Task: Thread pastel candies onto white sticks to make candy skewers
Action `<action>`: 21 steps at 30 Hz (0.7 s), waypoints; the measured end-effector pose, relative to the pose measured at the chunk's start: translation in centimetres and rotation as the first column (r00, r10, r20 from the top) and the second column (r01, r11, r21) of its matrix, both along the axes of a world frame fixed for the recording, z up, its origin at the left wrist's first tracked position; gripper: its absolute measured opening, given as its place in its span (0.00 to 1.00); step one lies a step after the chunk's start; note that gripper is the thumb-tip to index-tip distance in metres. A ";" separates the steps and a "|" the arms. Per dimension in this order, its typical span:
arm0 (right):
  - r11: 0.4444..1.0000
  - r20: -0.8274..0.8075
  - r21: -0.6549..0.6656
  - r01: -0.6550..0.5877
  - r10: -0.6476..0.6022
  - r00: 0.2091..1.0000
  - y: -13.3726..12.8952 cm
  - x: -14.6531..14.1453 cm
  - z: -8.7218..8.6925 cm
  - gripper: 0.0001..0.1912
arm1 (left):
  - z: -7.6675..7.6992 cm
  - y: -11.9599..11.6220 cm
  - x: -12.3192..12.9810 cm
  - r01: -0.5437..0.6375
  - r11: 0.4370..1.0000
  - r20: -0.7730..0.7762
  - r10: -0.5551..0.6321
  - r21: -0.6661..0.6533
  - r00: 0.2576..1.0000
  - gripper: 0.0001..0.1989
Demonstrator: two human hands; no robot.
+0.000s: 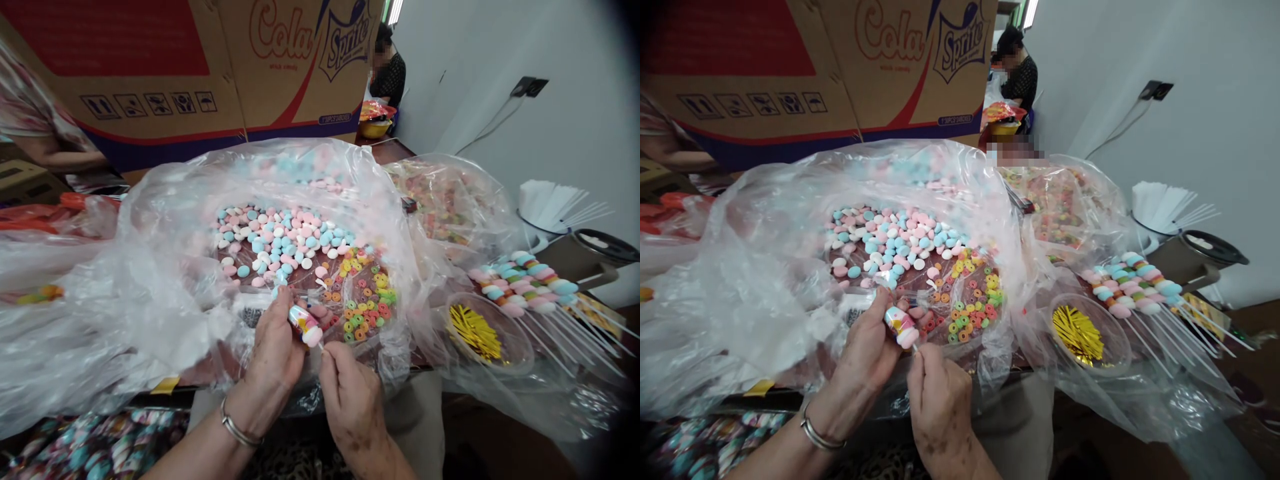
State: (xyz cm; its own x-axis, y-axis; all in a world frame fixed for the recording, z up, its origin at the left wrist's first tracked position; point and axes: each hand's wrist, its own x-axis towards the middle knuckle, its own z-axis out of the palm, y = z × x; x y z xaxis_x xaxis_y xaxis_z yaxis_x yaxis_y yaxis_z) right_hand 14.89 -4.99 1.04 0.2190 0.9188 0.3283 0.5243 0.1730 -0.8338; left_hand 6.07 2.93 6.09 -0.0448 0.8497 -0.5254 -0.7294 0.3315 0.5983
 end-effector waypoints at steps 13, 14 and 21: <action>0.859 -0.845 -0.282 -0.427 -0.011 0.535 0.7 -0.8 1.4 0.14 | 0.5 0.4 -1.6 0.186 0.937 0.198 -0.250 0.296 0.948 0.20; 0.869 -0.807 -0.283 -0.406 0.013 0.590 0.6 -0.8 1.3 0.14 | 0.6 0.5 -1.7 0.196 0.937 0.202 -0.260 0.289 0.944 0.17; 0.970 0.259 0.238 -0.056 -0.008 0.966 0.4 -1.0 0.4 0.13 | -0.1 -0.1 -0.1 0.181 0.979 0.202 -0.196 0.088 0.960 0.17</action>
State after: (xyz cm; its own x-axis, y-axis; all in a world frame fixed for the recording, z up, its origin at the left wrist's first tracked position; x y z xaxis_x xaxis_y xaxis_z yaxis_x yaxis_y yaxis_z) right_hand 13.88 -4.59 1.48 0.0768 0.8091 0.5826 0.7076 0.3674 -0.6036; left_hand 5.98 2.79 6.00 0.2242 0.8663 -0.4464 -0.7687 0.4387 0.4654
